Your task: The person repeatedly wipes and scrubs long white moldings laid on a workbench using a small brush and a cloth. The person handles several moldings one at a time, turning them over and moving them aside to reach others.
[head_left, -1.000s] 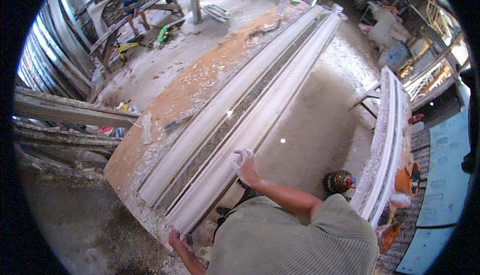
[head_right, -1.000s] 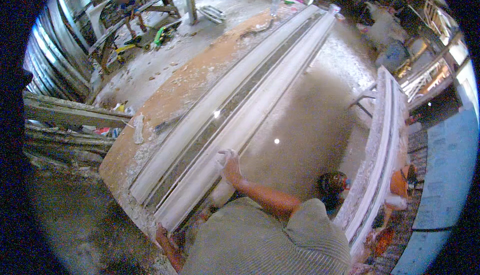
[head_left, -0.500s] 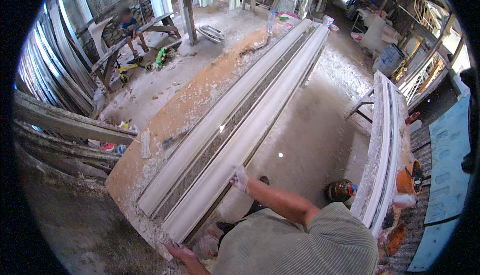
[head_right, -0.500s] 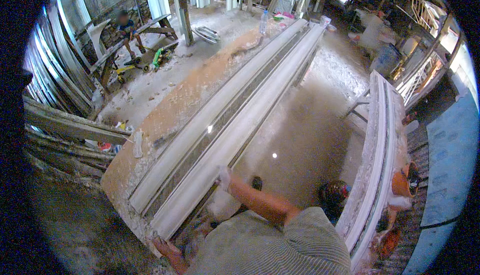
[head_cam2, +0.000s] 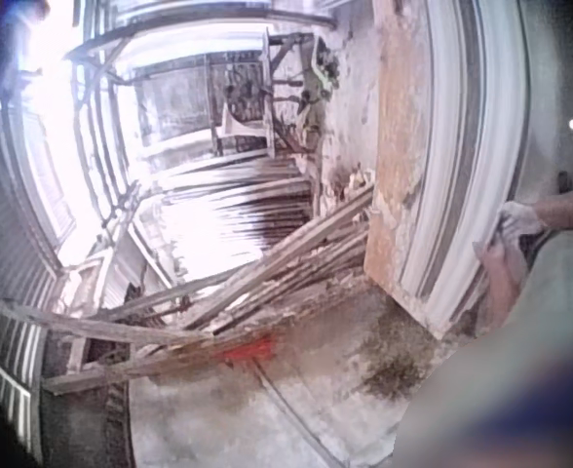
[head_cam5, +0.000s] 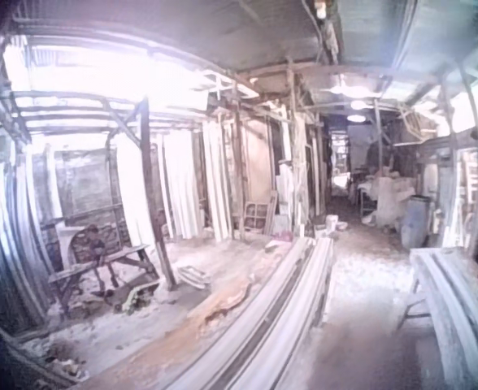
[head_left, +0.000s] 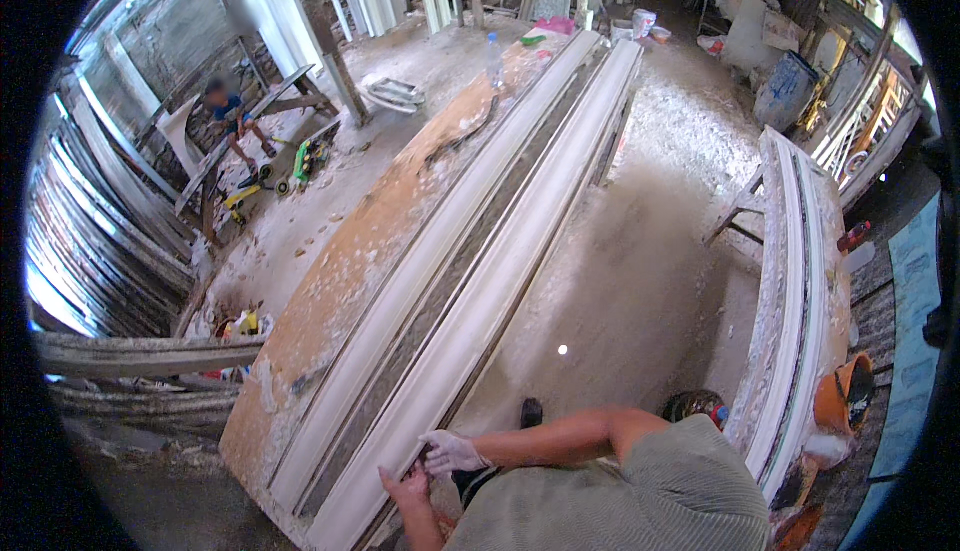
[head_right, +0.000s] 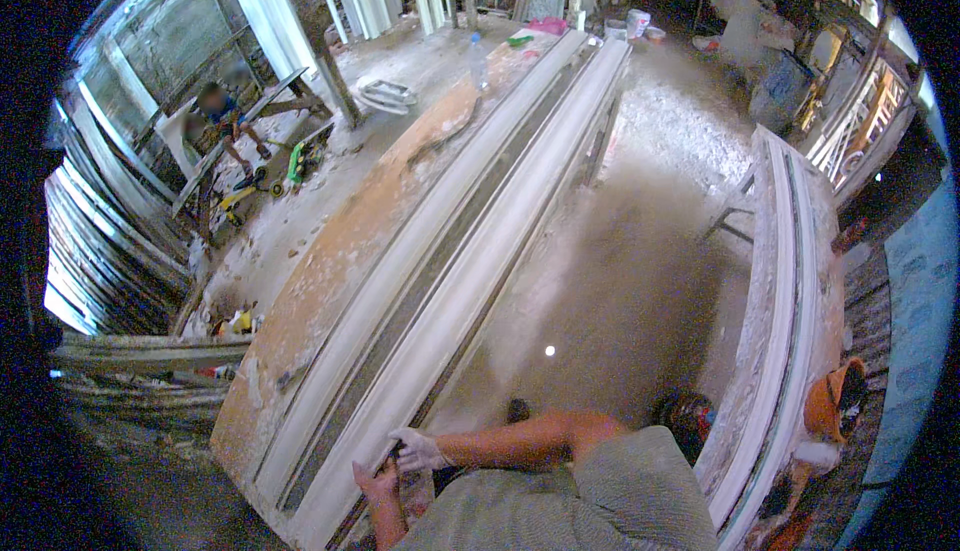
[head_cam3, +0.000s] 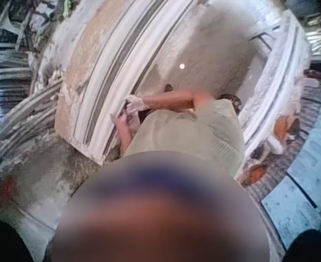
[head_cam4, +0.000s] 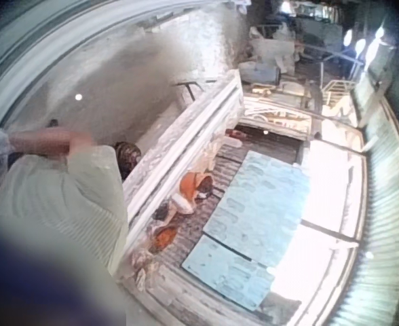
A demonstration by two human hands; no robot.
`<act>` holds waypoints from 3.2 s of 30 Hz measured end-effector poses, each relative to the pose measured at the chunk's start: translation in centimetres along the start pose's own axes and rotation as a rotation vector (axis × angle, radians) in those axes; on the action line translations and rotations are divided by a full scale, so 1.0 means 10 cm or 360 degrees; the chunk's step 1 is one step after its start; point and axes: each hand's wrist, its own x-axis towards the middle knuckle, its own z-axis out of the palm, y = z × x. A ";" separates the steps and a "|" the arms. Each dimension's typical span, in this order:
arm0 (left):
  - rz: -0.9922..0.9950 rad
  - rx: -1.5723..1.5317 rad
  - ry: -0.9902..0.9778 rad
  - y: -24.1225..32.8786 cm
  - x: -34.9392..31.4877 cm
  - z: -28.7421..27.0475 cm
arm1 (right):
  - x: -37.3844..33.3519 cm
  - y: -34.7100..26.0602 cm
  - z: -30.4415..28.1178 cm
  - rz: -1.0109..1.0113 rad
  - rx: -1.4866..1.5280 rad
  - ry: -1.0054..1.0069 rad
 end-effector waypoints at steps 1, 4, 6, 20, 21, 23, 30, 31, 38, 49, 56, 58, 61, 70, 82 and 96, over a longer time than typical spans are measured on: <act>0.0085 -0.0071 0.0196 -0.04 0.12 -0.04 | -0.09 -0.16 -0.18 0.0054 -0.0047 0.0041; 0.0176 -0.0041 0.0372 0.01 0.37 -0.28 | -0.52 -0.68 -1.00 -0.0453 -0.0308 -0.0059; 0.0348 0.0407 0.0212 -0.01 0.41 -0.42 | -0.69 -1.21 -1.53 -0.0784 -0.0189 0.0308; 0.0837 0.0567 0.0743 -1.02 1.04 1.32 | -1.39 -4.49 -3.32 -0.1184 0.0150 0.1020; 0.0843 0.0570 0.0762 -1.07 1.09 1.44 | -1.36 -4.55 -3.38 -0.1216 0.0001 0.1089; 0.0874 0.0576 0.0786 -1.13 1.16 1.65 | -1.28 -4.64 -3.44 -0.1144 -0.0160 0.1291; 0.0992 0.0657 0.0900 -1.19 1.29 1.99 | -1.19 -5.29 -2.92 -0.1234 -0.1104 0.1630; 0.1013 0.0661 0.0914 -1.18 1.32 2.03 | -1.22 -5.44 -2.79 -0.1190 -0.1071 0.1556; 0.1188 0.0727 0.1083 -1.02 1.53 2.10 | -1.45 -5.74 -2.29 -0.0930 -0.1188 0.1304; 0.1141 0.0700 0.1466 -1.14 1.45 2.24 | -2.10 -6.92 -2.04 -0.1182 -0.3177 0.0630; 0.1390 0.0836 0.1610 -1.18 1.52 2.33 | -1.78 -6.76 -1.73 -0.0843 -0.3463 0.0349; 0.1398 0.0568 0.1297 -1.20 1.49 2.35 | -1.77 -6.65 -1.85 -0.0443 -0.3720 -0.0042; 0.1430 0.0691 0.1344 -1.24 1.37 2.46 | -1.79 -6.81 -2.32 -0.0938 -0.3147 0.0426; 0.1446 0.0697 0.1564 -1.46 1.03 2.70 | -2.29 -7.74 -4.40 -0.1215 -0.0925 0.1892; 0.1486 0.0266 0.1351 -1.67 0.22 2.90 | -2.52 -7.79 -4.95 -0.1403 -0.1334 0.1916; 0.1269 0.0899 0.1743 -1.64 0.76 1.53 | -2.64 -7.43 -4.69 -0.1162 -0.1769 0.1544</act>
